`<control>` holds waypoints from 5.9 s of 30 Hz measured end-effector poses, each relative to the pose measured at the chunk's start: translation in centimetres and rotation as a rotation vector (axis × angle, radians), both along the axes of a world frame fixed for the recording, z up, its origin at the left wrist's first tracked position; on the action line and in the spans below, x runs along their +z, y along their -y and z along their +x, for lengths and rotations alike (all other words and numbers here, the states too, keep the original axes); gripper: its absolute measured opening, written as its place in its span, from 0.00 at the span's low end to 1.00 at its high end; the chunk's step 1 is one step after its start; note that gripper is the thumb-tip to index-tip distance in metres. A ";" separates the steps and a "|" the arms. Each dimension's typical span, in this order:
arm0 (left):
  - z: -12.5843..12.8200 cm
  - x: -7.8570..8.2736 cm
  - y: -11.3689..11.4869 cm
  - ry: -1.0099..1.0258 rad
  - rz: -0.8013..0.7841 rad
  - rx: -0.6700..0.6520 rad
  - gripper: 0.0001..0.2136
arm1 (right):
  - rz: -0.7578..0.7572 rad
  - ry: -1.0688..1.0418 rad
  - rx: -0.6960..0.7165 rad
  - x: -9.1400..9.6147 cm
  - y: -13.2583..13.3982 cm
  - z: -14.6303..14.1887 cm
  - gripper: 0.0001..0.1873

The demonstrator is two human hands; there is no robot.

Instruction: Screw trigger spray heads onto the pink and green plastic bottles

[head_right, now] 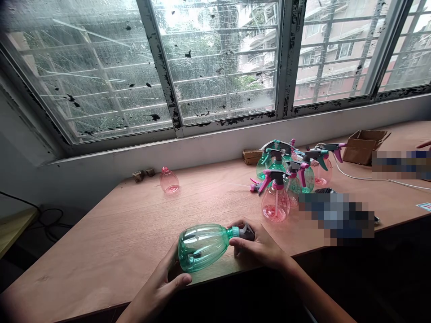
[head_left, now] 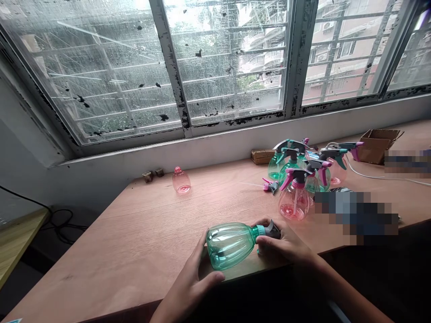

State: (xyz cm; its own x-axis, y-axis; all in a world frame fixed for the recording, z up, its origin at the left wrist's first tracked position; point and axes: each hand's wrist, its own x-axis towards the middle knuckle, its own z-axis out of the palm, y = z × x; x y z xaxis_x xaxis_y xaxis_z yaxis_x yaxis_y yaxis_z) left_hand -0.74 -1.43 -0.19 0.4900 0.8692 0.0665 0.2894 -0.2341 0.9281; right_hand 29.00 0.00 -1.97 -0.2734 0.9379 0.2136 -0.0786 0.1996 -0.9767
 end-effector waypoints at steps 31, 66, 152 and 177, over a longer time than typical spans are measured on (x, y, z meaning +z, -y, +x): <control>0.1 0.1 0.2 -0.038 0.049 -0.033 0.38 | -0.009 -0.133 -0.019 0.0 0.0 0.3 0.19; 0.3 0.8 0.4 -0.009 0.038 0.017 0.42 | -0.035 0.003 0.001 0.5 0.7 0.1 0.21; 0.4 -0.2 0.1 0.007 0.044 0.005 0.45 | -0.013 0.030 -0.002 0.8 0.3 0.1 0.19; 0.4 0.7 0.4 -0.055 0.051 0.010 0.43 | -0.013 0.066 -0.012 1.0 0.3 0.1 0.20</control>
State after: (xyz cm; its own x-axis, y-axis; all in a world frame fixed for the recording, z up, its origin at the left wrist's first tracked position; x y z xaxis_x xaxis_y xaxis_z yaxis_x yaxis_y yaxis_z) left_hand -0.31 -1.83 0.51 0.4856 0.8701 0.0843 0.3419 -0.2777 0.8978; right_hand 29.15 -0.34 -1.01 -0.2756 0.9437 0.1829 -0.0112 0.1871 -0.9823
